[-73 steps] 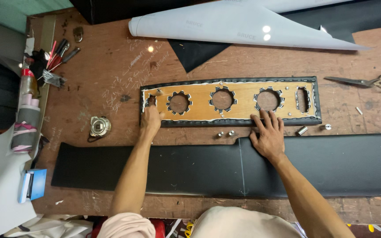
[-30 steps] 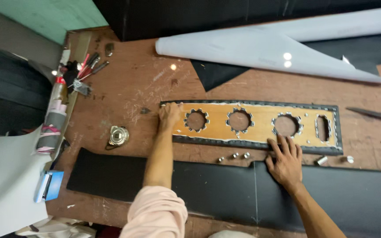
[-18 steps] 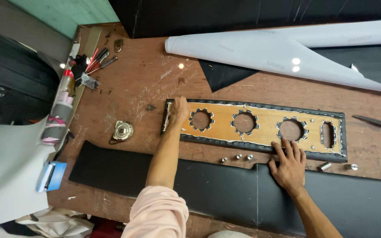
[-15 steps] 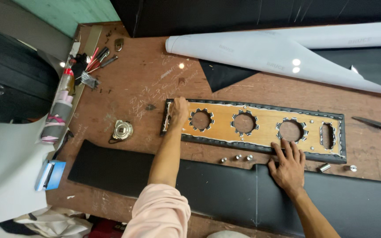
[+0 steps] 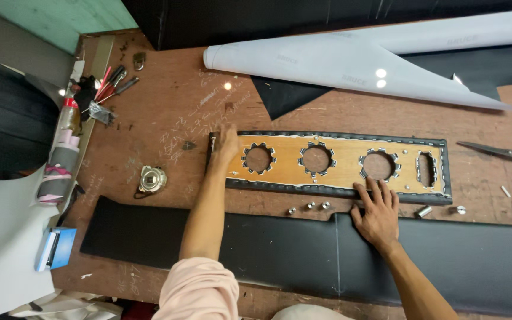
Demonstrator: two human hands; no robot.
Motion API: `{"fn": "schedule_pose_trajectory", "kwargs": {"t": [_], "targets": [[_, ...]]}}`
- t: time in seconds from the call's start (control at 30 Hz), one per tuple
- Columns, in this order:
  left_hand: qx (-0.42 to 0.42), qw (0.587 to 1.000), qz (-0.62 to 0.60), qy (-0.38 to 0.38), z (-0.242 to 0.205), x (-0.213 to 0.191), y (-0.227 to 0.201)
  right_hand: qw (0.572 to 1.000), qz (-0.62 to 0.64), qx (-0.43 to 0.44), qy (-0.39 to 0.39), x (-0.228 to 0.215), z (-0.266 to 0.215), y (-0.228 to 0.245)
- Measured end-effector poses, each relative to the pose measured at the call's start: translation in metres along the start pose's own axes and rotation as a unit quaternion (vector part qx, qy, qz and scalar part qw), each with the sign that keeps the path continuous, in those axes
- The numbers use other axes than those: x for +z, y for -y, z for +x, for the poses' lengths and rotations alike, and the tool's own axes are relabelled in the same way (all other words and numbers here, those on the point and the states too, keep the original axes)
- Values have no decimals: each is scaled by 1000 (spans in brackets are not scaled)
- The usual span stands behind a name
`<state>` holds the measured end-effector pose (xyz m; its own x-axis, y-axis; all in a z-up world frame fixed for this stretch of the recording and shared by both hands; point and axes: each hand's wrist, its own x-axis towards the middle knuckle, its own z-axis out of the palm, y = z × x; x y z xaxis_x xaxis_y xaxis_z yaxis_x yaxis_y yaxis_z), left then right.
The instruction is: The person aligns a black plastic dashboard panel on a wooden workbench, inserts small white plastic fasteners into pre-drilled holes, and uses a screwdriver to secure them. The person also handles a wooden template with cutouts and places it on the panel.
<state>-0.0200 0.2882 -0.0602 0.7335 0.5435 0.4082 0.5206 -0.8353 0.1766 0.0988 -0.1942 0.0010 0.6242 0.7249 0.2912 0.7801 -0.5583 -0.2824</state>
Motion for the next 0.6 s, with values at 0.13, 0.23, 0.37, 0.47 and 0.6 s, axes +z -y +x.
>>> {"fn": "schedule_pose_trajectory", "kwargs": {"t": [0.13, 0.23, 0.37, 0.47, 0.6], "targets": [[-111, 979, -42, 169, -4, -11, -2, 1000, -1, 6, 1, 3, -1, -1], [-195, 957, -63, 206, -3, -17, -6, 1000, 4, 6, -4, 3, -2, -2], [-281, 931, -50, 227, 3, -18, -11, 1000, -9, 4, 6, 4, 1, -1], [-277, 940, -35, 196, 4, -28, -20, 1000, 5, 2, -1, 2, -2, -1], [-243, 950, -40, 193, 7, -68, -42, 1000, 6, 6, 0, 3, 1, 0]]}}
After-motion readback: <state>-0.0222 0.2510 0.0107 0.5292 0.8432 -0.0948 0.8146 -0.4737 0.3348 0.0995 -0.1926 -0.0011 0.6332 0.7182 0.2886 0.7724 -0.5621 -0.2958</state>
